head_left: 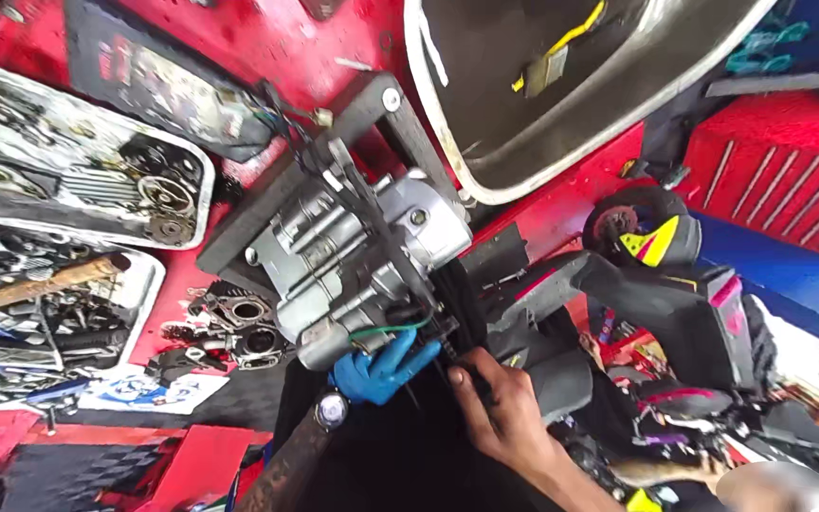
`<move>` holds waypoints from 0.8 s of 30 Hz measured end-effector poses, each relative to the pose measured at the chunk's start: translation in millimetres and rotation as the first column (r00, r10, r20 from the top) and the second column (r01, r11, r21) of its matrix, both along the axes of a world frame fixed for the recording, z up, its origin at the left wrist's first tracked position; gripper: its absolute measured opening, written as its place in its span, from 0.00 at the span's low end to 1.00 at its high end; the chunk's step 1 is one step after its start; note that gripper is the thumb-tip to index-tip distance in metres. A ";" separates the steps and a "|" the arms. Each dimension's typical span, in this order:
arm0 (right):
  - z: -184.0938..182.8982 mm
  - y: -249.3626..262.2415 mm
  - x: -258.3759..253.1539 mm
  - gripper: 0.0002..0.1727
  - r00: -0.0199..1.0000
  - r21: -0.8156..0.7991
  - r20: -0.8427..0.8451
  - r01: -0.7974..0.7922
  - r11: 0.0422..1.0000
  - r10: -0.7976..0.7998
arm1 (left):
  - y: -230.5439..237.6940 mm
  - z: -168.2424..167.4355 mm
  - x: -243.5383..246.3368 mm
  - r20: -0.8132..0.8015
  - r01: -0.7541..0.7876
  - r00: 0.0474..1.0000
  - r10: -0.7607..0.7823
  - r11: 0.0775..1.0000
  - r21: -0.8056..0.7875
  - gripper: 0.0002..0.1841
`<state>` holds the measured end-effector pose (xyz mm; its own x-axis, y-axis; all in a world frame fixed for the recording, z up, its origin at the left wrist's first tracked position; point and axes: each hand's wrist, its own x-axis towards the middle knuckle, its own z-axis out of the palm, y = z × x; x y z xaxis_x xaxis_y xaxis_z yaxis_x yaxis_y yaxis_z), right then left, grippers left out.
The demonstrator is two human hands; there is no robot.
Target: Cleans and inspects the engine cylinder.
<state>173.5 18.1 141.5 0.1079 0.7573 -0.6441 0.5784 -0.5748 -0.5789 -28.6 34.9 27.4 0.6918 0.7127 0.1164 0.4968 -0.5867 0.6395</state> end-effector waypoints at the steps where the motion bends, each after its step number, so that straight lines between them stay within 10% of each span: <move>1: -0.6 1.2 1.6 0.19 1.000 -0.009 -0.012 0.007 1.000 -0.007 | -6.6 -6.8 -0.1 0.029 -0.009 1.000 0.009 1.000 0.009 0.20; 16: 3.3 -5.6 12.2 0.16 0.994 0.080 -0.080 -0.070 0.994 0.076 | -10.7 5.4 -1.1 -0.059 -0.017 0.998 0.011 0.995 -0.102 0.43; 24: 8.3 -8.3 6.7 0.18 0.995 0.096 -0.001 -0.100 0.990 0.100 | 28.8 106.2 -13.8 -0.242 0.112 0.945 -0.221 0.912 -0.395 0.36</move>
<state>180.2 9.8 149.8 0.0250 0.8224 -0.5683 0.6264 -0.4560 -0.6323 -42.4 63.7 133.6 0.7689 0.5374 -0.3463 0.6010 -0.4230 0.6781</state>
